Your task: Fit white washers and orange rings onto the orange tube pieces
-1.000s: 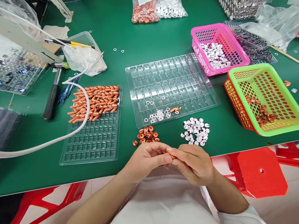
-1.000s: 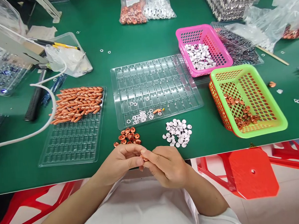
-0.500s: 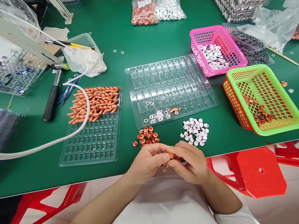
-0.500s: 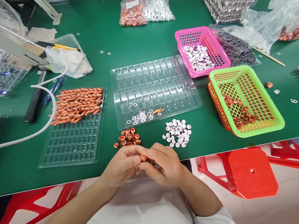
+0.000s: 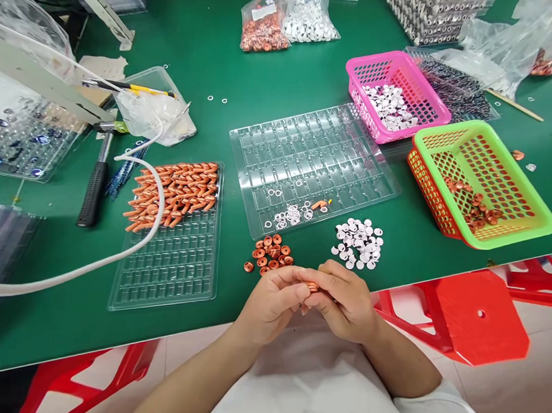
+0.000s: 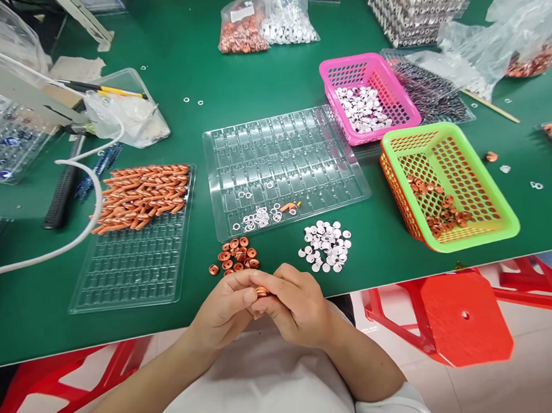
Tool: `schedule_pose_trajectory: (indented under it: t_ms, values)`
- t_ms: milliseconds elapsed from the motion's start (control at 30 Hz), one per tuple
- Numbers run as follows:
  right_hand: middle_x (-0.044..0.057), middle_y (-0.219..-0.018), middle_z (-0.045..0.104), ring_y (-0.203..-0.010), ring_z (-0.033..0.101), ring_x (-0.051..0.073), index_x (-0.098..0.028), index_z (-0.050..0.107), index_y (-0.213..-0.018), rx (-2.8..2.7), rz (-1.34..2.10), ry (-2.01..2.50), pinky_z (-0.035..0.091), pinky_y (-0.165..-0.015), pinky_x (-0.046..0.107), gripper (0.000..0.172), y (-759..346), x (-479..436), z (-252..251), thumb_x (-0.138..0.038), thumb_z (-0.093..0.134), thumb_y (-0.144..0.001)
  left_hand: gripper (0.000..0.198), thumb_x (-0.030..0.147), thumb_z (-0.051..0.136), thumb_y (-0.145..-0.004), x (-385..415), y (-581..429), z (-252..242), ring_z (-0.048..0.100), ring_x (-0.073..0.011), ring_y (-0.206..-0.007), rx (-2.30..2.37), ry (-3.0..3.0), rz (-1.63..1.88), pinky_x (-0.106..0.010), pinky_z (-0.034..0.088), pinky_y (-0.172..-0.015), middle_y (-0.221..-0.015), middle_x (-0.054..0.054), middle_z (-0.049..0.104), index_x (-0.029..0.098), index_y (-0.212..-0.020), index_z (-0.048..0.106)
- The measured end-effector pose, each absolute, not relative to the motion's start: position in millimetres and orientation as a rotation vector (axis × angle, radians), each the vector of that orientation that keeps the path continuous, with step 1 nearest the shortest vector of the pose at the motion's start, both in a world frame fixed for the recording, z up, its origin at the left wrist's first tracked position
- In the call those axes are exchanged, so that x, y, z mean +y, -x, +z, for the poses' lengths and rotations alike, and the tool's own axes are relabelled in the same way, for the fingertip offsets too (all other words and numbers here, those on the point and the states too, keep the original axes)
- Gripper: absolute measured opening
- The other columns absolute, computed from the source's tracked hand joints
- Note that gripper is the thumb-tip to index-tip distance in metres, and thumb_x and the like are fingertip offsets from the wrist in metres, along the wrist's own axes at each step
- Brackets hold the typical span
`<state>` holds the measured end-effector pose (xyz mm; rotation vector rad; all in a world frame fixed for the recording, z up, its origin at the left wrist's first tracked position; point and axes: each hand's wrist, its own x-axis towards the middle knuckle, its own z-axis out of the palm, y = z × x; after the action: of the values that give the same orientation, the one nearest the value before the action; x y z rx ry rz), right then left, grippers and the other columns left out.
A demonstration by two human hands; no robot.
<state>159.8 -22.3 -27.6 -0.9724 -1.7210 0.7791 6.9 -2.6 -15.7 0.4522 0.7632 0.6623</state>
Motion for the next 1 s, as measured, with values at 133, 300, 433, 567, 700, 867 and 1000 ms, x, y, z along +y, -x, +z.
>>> schedule_pose_trajectory:
  t_ms: [133, 300, 433, 567, 700, 867, 1000]
  values:
    - [0.004, -0.076, 0.060, -0.065, 0.053, 0.015, -0.017, 0.051, -0.134, -1.782, 0.719, 0.941, 0.048, -0.055, 0.025, 0.037, -162, -22, -29, -0.022, 0.044, -0.098, 0.026, 0.036, 0.078, -0.072, -2, -5, -15, 0.050, -0.0093, -0.059, 0.732, -0.480, 0.662, -0.021, 0.042, -0.058, -0.066, -0.002, 0.060, 0.012, -0.082, 0.073]
    - [0.003, -0.074, 0.062, -0.062, 0.055, 0.015, -0.016, 0.046, -0.137, -1.890, 0.595, 0.939, 0.048, -0.054, 0.026, 0.040, -169, -20, -30, -0.018, 0.044, -0.097, 0.024, 0.034, 0.077, -0.075, 1, 2, -9, 0.058, -0.0137, -0.070, 0.808, -0.608, 0.650, -0.026, 0.049, -0.068, -0.076, -0.004, 0.064, 0.013, -0.087, 0.072]
    - [0.005, -0.081, 0.066, -0.066, 0.061, 0.015, -0.016, 0.046, -0.135, -1.951, 0.530, 0.974, 0.050, -0.056, 0.026, 0.040, -174, -20, -29, -0.015, 0.047, -0.095, 0.038, 0.027, 0.078, -0.074, -1, 6, -4, 0.061, -0.0188, -0.090, 0.919, -0.784, 0.731, -0.031, 0.054, -0.080, -0.095, -0.007, 0.065, 0.019, -0.110, 0.068]
    - [0.007, -0.087, 0.070, -0.079, 0.067, 0.018, -0.014, 0.041, -0.136, -1.983, 0.543, 0.941, 0.057, -0.063, 0.027, 0.044, -176, -21, -28, -0.011, 0.048, -0.093, 0.058, 0.019, 0.084, -0.065, -5, 5, -2, 0.062, -0.0199, -0.093, 0.948, -0.969, 0.722, -0.032, 0.056, -0.081, -0.109, -0.008, 0.064, 0.024, -0.119, 0.065]
    - [0.011, -0.086, 0.071, -0.076, 0.068, 0.020, -0.010, 0.041, -0.135, -2.020, 0.488, 0.900, 0.059, -0.063, 0.030, 0.045, -174, -21, -28, -0.008, 0.045, -0.091, 0.049, 0.017, 0.081, -0.069, -7, 2, -2, 0.066, -0.0179, -0.086, 1.016, -1.069, 0.723, -0.031, 0.056, -0.082, -0.099, -0.006, 0.069, 0.021, -0.116, 0.067]
    - [0.011, -0.084, 0.070, -0.075, 0.067, 0.019, -0.008, 0.041, -0.136, -2.010, 0.431, 0.879, 0.060, -0.063, 0.030, 0.046, -173, -21, -31, -0.006, 0.045, -0.090, 0.044, 0.019, 0.080, -0.070, -10, 1, -2, 0.067, -0.0186, -0.086, 1.086, -1.108, 0.740, -0.030, 0.055, -0.084, -0.093, -0.005, 0.072, 0.019, -0.113, 0.069]
    - [0.012, -0.085, 0.069, -0.074, 0.066, 0.019, -0.005, 0.042, -0.135, -2.008, 0.410, 0.855, 0.060, -0.064, 0.029, 0.047, -173, -21, -32, -0.006, 0.046, -0.089, 0.044, 0.020, 0.081, -0.069, -12, -1, -4, 0.068, -0.0192, -0.086, 1.110, -1.073, 0.750, -0.029, 0.055, -0.085, -0.094, -0.006, 0.073, 0.019, -0.112, 0.070]
